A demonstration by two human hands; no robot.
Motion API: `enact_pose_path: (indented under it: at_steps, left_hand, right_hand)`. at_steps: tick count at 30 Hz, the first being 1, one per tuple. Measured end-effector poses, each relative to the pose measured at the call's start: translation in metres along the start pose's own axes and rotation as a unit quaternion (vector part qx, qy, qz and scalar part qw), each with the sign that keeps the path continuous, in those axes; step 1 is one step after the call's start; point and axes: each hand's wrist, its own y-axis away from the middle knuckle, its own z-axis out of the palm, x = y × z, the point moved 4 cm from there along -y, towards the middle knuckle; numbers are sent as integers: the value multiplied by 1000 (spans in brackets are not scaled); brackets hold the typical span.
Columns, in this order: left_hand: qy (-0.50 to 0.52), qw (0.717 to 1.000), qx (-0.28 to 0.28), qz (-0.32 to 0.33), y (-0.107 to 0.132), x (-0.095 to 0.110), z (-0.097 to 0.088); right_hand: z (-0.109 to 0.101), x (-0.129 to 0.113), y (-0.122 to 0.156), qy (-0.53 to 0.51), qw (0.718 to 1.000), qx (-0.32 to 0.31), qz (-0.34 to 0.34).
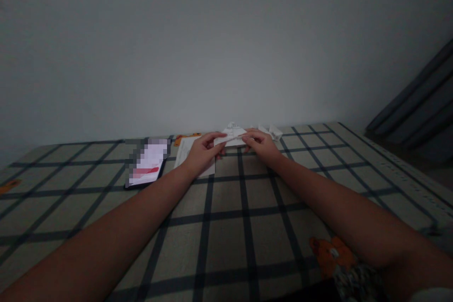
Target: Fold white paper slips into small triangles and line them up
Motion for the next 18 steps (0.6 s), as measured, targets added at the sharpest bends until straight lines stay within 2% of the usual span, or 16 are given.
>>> enact_pose_path:
  at_steps: [4,13,18]
  left_hand:
    - [-36,999,-7,5,0,-2,1]
    - [-160,981,-53,92,4,9,7]
    - [-166,982,-46,80,4,11,4]
  right_hand:
    - [-3,1,0,-10,1000,12,5]
    - [-10,18,-3,-54,997,51,21]
    - [-9,14,-2,-52,997,60,24]
